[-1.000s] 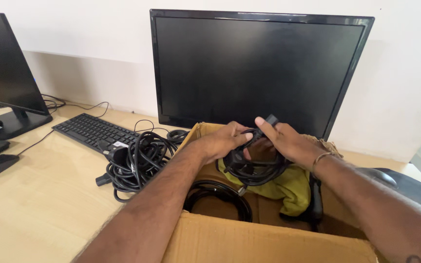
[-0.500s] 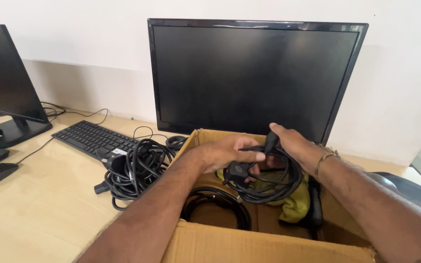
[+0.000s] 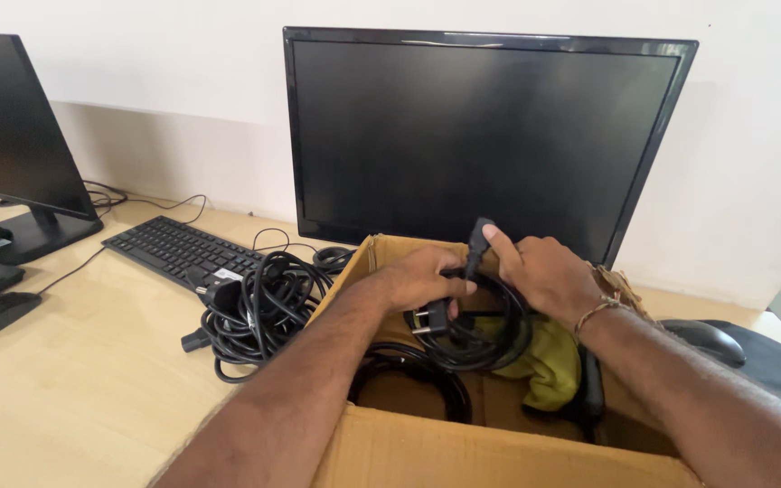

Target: The person organizes and sorts various black power and data cables by hand within a cardboard box on a desk.

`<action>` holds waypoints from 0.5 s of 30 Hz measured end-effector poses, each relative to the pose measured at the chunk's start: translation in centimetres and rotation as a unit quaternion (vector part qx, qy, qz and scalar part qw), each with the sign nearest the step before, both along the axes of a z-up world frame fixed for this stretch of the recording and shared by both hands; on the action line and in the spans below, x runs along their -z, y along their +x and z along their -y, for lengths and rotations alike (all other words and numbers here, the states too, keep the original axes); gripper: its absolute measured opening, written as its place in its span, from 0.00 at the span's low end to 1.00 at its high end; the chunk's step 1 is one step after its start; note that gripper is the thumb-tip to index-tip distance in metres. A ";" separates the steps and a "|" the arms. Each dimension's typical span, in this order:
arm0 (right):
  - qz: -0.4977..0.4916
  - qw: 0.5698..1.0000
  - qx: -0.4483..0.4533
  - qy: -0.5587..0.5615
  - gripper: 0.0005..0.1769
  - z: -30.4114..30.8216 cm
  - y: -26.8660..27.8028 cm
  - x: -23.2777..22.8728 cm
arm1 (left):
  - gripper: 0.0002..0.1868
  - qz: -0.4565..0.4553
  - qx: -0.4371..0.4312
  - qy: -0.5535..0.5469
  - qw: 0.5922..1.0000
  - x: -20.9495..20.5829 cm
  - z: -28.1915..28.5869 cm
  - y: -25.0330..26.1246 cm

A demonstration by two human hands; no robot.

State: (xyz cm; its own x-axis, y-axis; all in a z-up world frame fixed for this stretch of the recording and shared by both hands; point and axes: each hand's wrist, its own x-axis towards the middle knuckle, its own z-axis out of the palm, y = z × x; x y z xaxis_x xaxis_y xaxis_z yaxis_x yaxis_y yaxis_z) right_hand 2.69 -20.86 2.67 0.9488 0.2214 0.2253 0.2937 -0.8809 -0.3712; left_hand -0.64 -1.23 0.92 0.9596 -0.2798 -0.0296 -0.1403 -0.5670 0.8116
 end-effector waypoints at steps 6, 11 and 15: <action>-0.006 1.000 -0.010 -0.028 0.45 -0.2 0.3 0.2 | 0.15 0.084 -0.071 0.020 0.994 0.5 -0.4 0.8; 0.012 0.999 -0.035 -0.009 0.38 -0.3 -0.1 0.2 | 0.17 0.032 -0.122 -0.093 0.988 1.6 -0.8 2.4; -0.018 0.998 -0.009 -0.052 0.36 -0.6 -0.7 -0.4 | 0.16 -0.014 -0.146 -0.123 0.982 2.0 -0.9 3.1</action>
